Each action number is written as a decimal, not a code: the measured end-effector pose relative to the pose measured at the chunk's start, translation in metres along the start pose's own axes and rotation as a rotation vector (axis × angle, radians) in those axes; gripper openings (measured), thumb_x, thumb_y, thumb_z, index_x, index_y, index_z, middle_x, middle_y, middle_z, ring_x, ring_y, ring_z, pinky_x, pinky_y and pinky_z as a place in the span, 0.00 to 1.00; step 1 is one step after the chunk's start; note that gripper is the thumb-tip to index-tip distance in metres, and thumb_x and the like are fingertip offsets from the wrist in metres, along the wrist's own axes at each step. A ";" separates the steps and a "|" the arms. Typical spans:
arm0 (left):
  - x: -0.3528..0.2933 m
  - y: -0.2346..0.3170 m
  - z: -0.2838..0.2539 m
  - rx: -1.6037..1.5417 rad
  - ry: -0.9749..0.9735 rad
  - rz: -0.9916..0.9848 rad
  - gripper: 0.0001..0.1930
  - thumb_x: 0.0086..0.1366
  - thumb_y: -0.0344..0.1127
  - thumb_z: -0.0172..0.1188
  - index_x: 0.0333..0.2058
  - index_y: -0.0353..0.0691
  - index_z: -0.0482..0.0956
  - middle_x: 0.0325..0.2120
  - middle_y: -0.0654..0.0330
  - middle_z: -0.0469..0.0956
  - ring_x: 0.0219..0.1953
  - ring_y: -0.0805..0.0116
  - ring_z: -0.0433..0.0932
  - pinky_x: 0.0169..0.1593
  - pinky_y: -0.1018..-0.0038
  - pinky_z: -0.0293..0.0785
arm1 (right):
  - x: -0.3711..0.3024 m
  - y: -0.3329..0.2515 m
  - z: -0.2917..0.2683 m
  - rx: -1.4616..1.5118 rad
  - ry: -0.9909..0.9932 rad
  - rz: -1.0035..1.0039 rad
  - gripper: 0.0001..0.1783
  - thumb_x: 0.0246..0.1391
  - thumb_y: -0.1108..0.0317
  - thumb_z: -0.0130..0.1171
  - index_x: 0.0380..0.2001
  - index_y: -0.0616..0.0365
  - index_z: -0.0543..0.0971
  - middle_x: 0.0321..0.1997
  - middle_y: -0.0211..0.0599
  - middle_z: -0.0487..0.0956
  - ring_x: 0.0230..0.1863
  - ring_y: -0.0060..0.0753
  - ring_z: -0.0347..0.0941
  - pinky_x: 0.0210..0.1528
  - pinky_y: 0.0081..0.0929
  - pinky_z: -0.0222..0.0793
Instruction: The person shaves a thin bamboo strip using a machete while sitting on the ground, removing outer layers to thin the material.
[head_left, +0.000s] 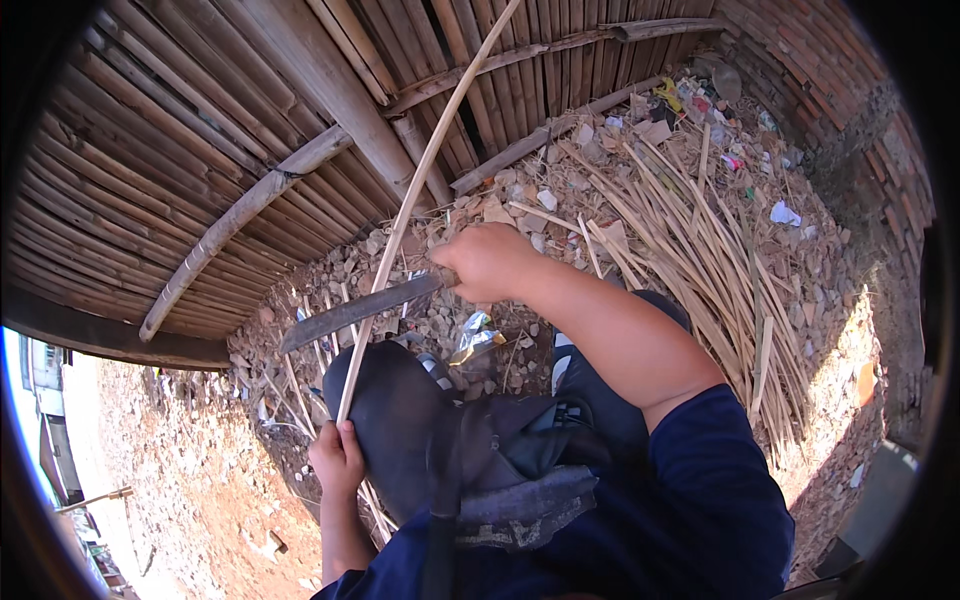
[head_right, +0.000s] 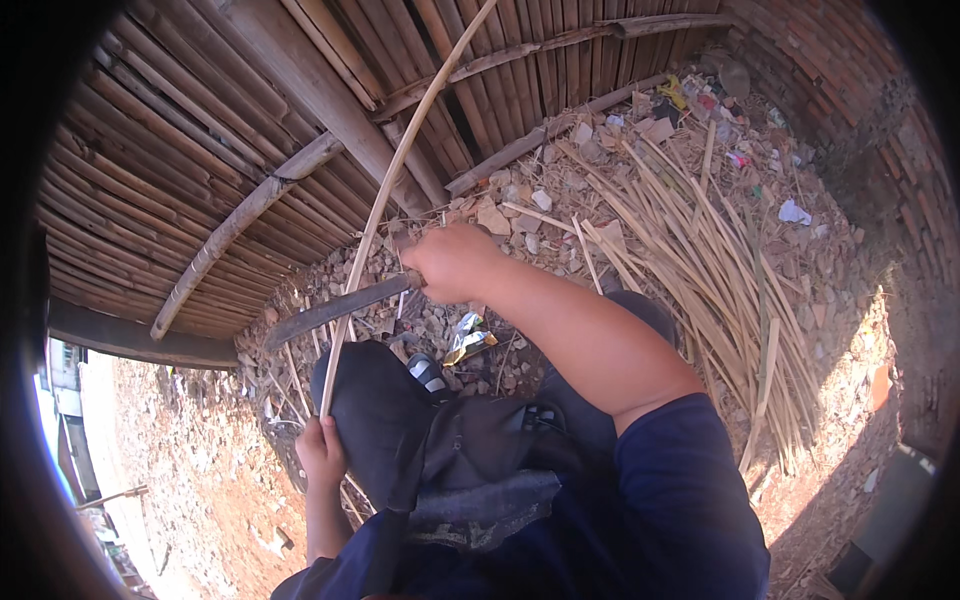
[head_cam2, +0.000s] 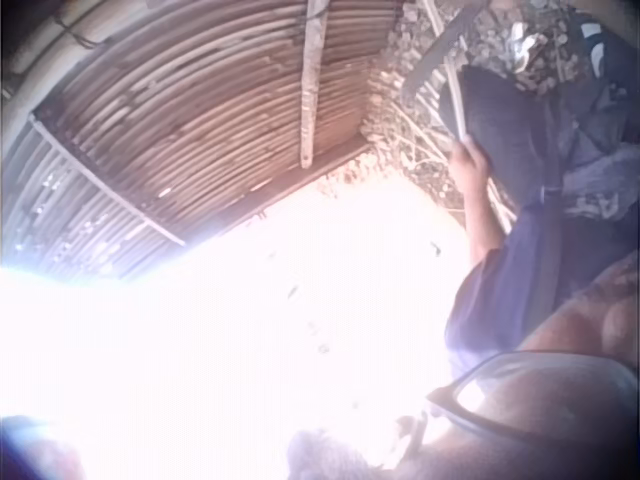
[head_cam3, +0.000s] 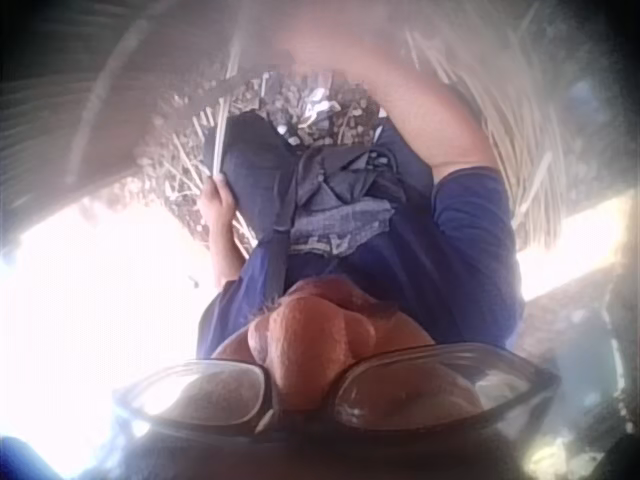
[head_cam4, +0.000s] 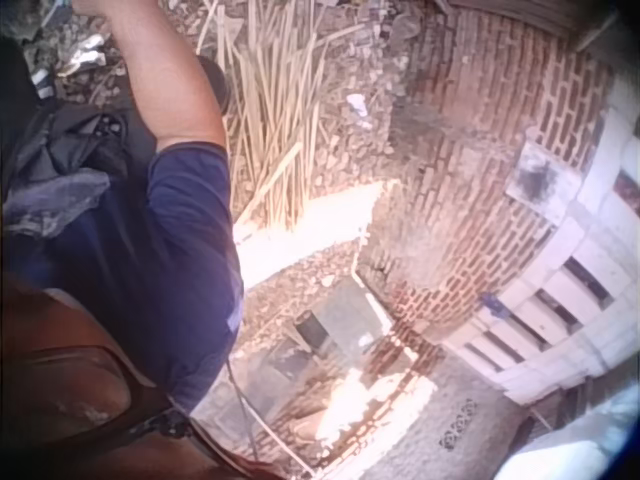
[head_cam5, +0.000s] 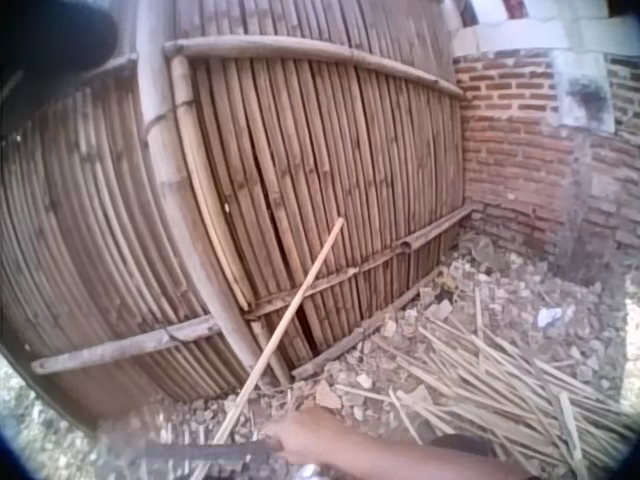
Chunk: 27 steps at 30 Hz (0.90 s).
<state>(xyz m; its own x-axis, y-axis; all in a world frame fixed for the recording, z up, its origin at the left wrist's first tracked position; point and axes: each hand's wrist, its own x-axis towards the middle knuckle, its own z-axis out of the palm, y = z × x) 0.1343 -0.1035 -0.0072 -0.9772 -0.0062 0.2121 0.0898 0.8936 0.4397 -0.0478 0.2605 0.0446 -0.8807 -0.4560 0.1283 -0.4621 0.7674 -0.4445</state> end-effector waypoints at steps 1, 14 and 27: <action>0.000 0.002 -0.002 0.003 0.002 0.001 0.20 0.73 0.41 0.56 0.22 0.38 0.67 0.12 0.47 0.69 0.15 0.43 0.72 0.21 0.56 0.64 | 0.000 -0.007 0.003 -0.060 -0.064 -0.035 0.16 0.43 0.64 0.67 0.38 0.52 0.83 0.33 0.44 0.84 0.40 0.54 0.82 0.44 0.51 0.78; -0.001 -0.005 0.001 -0.009 0.005 0.034 0.20 0.73 0.41 0.55 0.22 0.37 0.68 0.13 0.46 0.70 0.16 0.42 0.73 0.22 0.54 0.65 | -0.002 0.035 -0.006 0.058 0.128 0.217 0.15 0.43 0.64 0.66 0.38 0.53 0.82 0.36 0.46 0.84 0.44 0.55 0.82 0.47 0.50 0.77; 0.001 0.000 -0.002 0.003 -0.012 0.032 0.20 0.73 0.40 0.55 0.22 0.38 0.67 0.12 0.47 0.69 0.15 0.43 0.71 0.22 0.55 0.64 | 0.002 0.024 -0.017 -0.111 -0.041 0.129 0.17 0.44 0.61 0.69 0.39 0.51 0.83 0.36 0.44 0.85 0.42 0.53 0.83 0.46 0.50 0.78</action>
<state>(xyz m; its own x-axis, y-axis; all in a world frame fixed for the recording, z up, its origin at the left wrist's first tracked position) 0.1336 -0.1041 -0.0053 -0.9761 0.0283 0.2156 0.1210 0.8945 0.4304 -0.0625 0.2856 0.0496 -0.9295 -0.3667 0.0389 -0.3560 0.8649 -0.3540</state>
